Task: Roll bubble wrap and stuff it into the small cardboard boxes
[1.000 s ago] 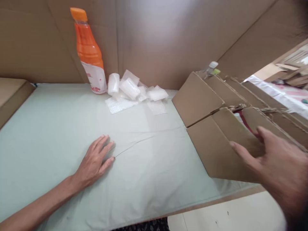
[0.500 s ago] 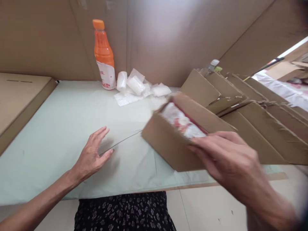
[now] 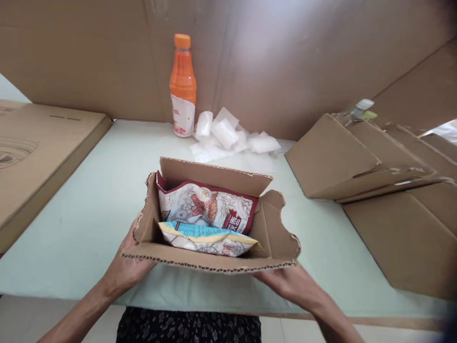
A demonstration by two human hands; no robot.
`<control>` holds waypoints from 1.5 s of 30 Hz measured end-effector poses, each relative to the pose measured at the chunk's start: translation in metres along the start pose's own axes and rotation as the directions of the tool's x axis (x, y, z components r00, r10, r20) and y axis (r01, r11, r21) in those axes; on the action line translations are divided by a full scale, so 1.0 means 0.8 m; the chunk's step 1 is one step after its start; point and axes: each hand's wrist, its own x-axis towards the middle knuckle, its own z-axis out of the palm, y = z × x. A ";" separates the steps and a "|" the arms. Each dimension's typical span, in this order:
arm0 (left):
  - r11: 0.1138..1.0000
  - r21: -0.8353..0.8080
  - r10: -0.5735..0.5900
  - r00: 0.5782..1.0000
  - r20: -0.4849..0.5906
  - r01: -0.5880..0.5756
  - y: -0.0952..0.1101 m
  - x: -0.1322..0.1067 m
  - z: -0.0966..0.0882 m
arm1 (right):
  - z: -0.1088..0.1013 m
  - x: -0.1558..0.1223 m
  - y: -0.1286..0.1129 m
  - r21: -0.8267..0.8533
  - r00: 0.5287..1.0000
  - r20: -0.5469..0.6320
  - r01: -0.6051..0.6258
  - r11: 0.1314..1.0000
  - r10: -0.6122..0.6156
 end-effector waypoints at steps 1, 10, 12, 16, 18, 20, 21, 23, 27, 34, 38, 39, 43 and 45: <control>1.000 0.023 0.006 1.000 -0.015 -0.005 -0.004 0.006 0.002 | 0.015 0.010 0.001 0.029 0.999 0.030 -0.014 0.999 0.013; 0.993 -0.011 -0.114 0.977 -0.179 0.114 -0.013 0.146 -0.031 | 0.089 0.175 0.001 0.261 0.999 -0.036 0.030 0.965 -0.021; 0.987 -0.117 -0.135 0.960 -0.245 0.110 -0.014 0.155 -0.027 | 0.099 0.189 0.011 0.291 0.998 -0.046 0.064 0.955 -0.053; 0.979 -0.174 -0.148 0.959 -0.242 0.107 -0.018 0.151 -0.015 | 0.079 0.193 0.039 0.333 0.983 0.072 0.134 0.933 -0.166; 0.983 -0.145 -0.148 0.960 -0.238 0.115 -0.024 0.150 -0.015 | 0.049 0.209 0.052 0.279 0.984 0.086 0.126 0.952 -0.156; 0.988 -0.090 -0.142 0.961 -0.239 0.124 -0.037 0.150 -0.018 | 0.017 0.247 0.059 0.165 0.996 -0.021 0.090 0.982 -0.088; 0.990 -0.045 -0.141 0.964 -0.223 0.134 -0.046 0.151 -0.022 | 0.004 0.276 0.059 0.103 0.993 -0.099 0.072 0.992 -0.061; 0.984 0.064 -0.156 0.976 -0.155 0.167 -0.069 0.153 -0.029 | -0.011 0.345 0.056 -0.009 0.972 -0.232 0.049 0.999 -0.050; 0.961 0.220 -0.150 0.985 -0.087 0.166 -0.116 0.153 -0.042 | -0.005 0.489 0.035 -0.181 0.942 -0.335 -0.083 0.980 0.018; 0.959 0.245 -0.136 0.990 -0.033 0.140 -0.092 0.158 -0.037 | -0.044 0.552 -0.011 -0.038 0.904 -0.403 0.140 0.989 -0.143; 0.991 0.085 -0.094 0.988 -0.123 0.105 -0.052 0.160 -0.025 | -0.105 0.464 -0.031 -0.057 0.800 -0.516 0.326 0.944 -0.308; 0.994 0.027 -0.099 0.986 -0.135 0.104 -0.045 0.160 -0.023 | -0.114 0.437 -0.032 -0.059 0.810 -0.500 0.321 0.945 -0.307; 0.984 -0.113 -0.152 0.979 -0.135 0.138 -0.034 0.155 -0.020 | -0.114 0.362 -0.025 -0.058 0.896 -0.385 0.215 0.975 -0.220; 0.984 -0.122 -0.149 0.978 -0.148 0.132 -0.035 0.154 -0.019 | -0.095 0.353 -0.017 -0.062 0.951 -0.277 0.123 0.990 -0.136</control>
